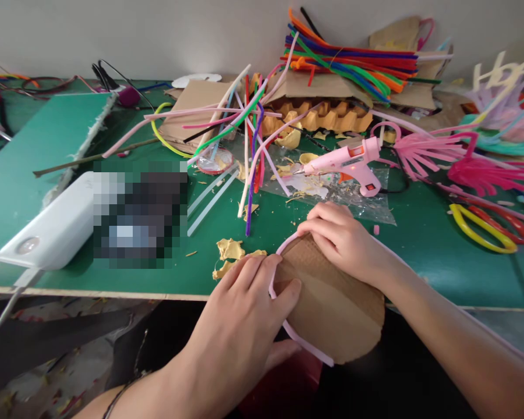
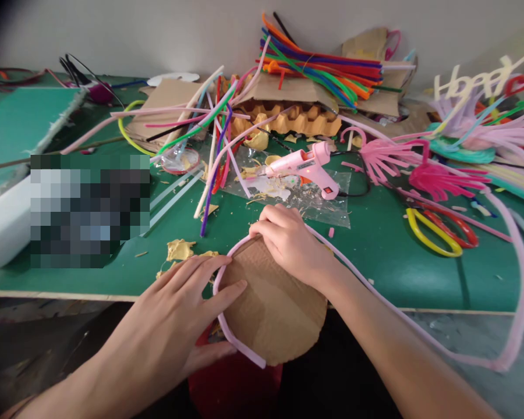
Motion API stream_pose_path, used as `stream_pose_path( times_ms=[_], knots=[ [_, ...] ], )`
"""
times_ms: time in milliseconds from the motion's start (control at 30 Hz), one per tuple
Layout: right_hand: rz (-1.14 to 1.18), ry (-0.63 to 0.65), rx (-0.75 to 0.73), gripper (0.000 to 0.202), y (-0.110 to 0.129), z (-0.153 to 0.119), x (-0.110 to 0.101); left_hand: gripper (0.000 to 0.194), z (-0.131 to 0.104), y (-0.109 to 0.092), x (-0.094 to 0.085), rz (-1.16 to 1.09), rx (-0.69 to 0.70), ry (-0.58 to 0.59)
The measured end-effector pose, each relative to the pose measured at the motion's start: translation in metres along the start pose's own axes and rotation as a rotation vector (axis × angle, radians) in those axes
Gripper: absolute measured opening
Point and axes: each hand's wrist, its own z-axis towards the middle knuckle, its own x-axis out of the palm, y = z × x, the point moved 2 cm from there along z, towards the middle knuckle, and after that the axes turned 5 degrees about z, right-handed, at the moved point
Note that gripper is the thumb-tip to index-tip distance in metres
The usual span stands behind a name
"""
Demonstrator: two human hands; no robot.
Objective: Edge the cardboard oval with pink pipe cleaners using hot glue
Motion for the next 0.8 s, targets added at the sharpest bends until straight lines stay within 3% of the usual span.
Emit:
stream_pose_path(
  times_ms=[800],
  knots=[
    [0.031, 0.067, 0.081, 0.021, -0.0019, -0.0005, 0.0015, 0.048, 0.0004, -0.0004, -0.0014, 0.003, -0.007, 0.012]
  ],
)
